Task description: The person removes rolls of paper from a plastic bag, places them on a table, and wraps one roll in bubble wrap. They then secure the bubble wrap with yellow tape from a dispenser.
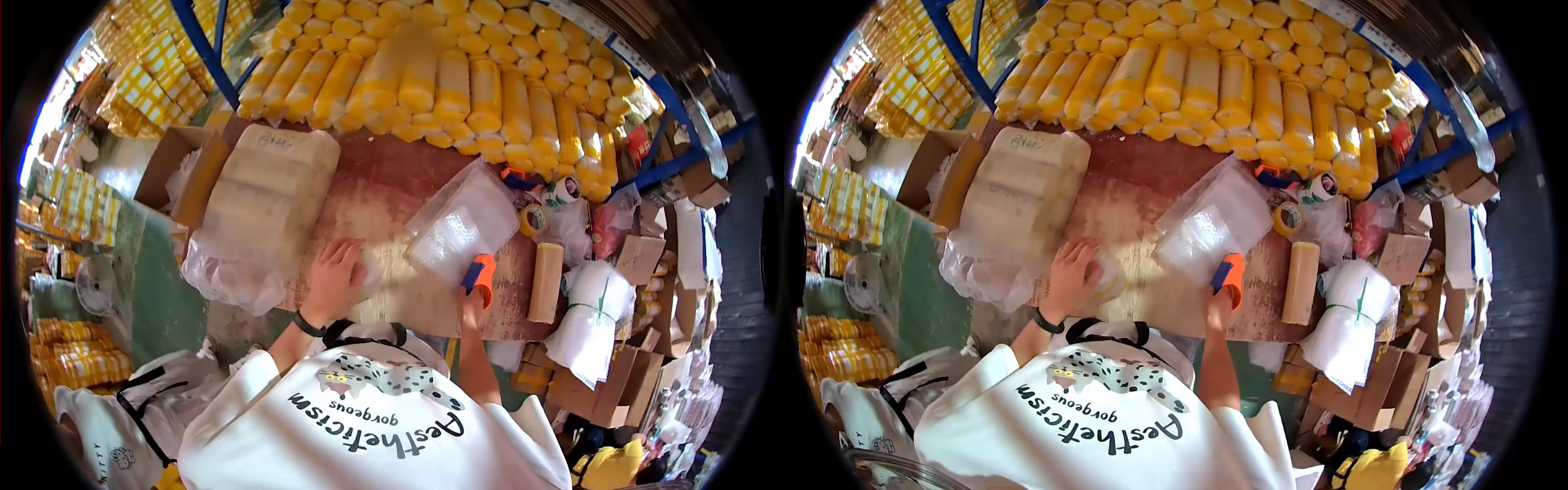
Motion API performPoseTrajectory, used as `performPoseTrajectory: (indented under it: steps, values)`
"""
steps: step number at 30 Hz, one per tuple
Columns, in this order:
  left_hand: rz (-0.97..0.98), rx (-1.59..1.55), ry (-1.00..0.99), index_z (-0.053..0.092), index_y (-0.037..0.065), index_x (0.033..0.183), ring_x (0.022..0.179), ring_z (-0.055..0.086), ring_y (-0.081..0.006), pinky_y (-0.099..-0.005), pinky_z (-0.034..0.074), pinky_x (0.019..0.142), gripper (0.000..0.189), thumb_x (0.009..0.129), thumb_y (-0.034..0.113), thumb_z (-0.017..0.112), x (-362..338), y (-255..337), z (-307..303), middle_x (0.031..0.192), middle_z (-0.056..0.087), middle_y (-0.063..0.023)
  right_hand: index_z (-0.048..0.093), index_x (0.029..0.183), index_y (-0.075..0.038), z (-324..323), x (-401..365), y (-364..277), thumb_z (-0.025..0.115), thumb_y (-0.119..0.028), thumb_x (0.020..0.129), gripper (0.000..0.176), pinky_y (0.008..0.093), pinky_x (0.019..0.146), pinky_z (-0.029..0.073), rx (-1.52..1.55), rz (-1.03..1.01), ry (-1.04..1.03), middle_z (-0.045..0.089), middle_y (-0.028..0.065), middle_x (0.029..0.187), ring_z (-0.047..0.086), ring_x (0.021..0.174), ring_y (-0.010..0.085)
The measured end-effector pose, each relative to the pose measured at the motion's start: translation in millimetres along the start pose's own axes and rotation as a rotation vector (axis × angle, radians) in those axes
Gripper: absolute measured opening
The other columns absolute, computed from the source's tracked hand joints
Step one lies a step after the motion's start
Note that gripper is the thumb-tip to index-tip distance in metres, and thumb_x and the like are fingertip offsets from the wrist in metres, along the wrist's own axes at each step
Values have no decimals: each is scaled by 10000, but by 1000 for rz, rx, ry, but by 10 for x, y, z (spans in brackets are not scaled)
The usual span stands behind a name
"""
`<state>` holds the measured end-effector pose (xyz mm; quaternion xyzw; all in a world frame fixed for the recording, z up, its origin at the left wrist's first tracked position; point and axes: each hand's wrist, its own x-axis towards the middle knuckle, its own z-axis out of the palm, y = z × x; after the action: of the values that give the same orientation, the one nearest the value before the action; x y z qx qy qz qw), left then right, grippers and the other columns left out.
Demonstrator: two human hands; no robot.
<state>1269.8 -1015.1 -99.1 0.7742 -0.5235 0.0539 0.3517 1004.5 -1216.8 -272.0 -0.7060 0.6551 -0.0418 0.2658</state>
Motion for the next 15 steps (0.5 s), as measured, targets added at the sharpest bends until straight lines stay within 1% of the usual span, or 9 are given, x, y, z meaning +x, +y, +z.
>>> performPoseTrajectory:
  steps: [2, 5, 7, 8, 9, 10, 12, 13, 15]
  values:
    - [-34, 17, -5, 570, 59, 1023, 986, 566, -285, -408, 440, 818, 339, 684, 64, 579, 23, 40, 29, 1056, 606, -78, 470, 1226, 67, 155, 151, 141, 518, -362, 887, 549, 476, 881, 418, 39, -18, 66, 550, 305, 1168, 528, 1069, 439]
    - [-87, -18, 51, 556, 61, 1050, 987, 556, -283, -407, 429, 824, 363, 688, 67, 579, 0, 28, 111, 1045, 605, -77, 512, 1168, 73, 276, 57, 267, 536, -371, 898, 521, 468, 834, 430, 243, -150, 458, 576, 298, 1116, 552, 1005, 437]
    - [-109, -66, 74, 542, 59, 1077, 974, 551, -295, -403, 436, 807, 391, 691, 67, 607, -23, -31, 106, 1023, 601, -83, 532, 1155, 58, 290, -50, 313, 551, -390, 902, 515, 453, 804, 443, 387, -189, 505, 609, 269, 1058, 577, 946, 423]
    - [-169, -165, 115, 529, 52, 1094, 969, 553, -297, -390, 445, 803, 417, 691, 68, 634, -42, -55, 109, 1032, 592, -90, 541, 1149, 50, 261, -160, 316, 559, -400, 903, 513, 446, 789, 449, 458, -200, 524, 625, 254, 1029, 590, 917, 416]
    - [-224, -260, 163, 516, 45, 1112, 964, 554, -298, -378, 453, 800, 447, 690, 68, 662, -30, -93, 113, 1041, 583, -96, 560, 1141, 28, 71, -340, 176, 574, -414, 903, 502, 414, 753, 464, 234, -67, 454, 656, 209, 953, 620, 847, 379]
    - [-272, -353, 216, 502, 38, 1129, 959, 556, -300, -366, 462, 797, 479, 690, 69, 690, -30, -139, 104, 1050, 574, -103, 556, 1111, 45, 16, -437, 121, 579, -361, 909, 454, 407, 753, 455, 288, -86, 434, 638, 209, 946, 597, 837, 361]
    - [-297, -411, 262, 474, 25, 1140, 955, 566, -273, -332, 476, 792, 518, 699, 88, 738, -144, -292, 230, 1086, 552, -119, 548, 1050, 78, -54, -518, 39, 587, -256, 920, 361, 392, 752, 436, 402, -135, 410, 601, 210, 932, 551, 815, 326]
    - [-304, -443, 291, 460, 18, 1145, 953, 571, -260, -315, 483, 789, 541, 704, 97, 763, -143, -307, 236, 1105, 541, -128, 555, 1052, 59, -67, -553, -34, 594, -274, 919, 361, 393, 748, 438, 457, -183, 451, 615, 175, 923, 560, 810, 293]
    - [-565, -647, 247, 449, 15, 1134, 979, 563, -223, -307, 477, 821, 524, 730, 122, 766, -219, -238, 231, 1150, 518, -136, 562, 1074, 49, -102, -604, -199, 588, -288, 922, 371, 376, 745, 440, 619, -251, 388, 623, 158, 930, 563, 804, 267]
